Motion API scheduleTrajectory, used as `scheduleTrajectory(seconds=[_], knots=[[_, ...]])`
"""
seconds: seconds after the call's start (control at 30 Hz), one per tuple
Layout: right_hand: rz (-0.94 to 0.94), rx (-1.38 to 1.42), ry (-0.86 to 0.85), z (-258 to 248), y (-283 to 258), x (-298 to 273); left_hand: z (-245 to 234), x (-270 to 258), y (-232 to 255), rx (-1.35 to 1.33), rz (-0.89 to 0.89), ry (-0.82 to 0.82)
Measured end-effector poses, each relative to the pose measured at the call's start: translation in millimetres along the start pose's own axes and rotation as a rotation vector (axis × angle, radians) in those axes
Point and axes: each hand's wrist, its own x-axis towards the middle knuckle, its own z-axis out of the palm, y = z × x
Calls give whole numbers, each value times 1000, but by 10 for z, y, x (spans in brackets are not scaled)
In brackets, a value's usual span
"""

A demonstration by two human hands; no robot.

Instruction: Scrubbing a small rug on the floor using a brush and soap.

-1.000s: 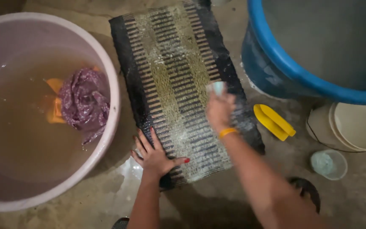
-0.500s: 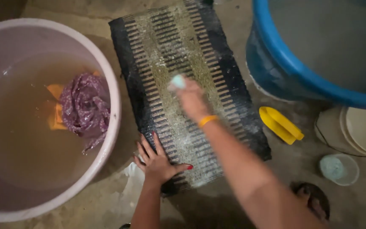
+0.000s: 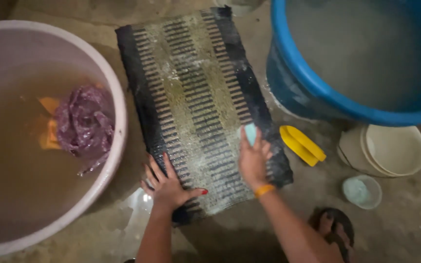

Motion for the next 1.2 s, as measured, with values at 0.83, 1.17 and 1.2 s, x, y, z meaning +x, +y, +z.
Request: scheduleTrajectory(seconds=[0.83,1.17,1.2], knots=[[45,-355,171,-441,1818,457,-195,-44,15,36,-16,-167],[-68,96,-478,-259,-1124,-108,-187,-64,1,7,23,-132],[-65,97,-475,-227,-1245,-215,-150,-51,8,9,28,-131]])
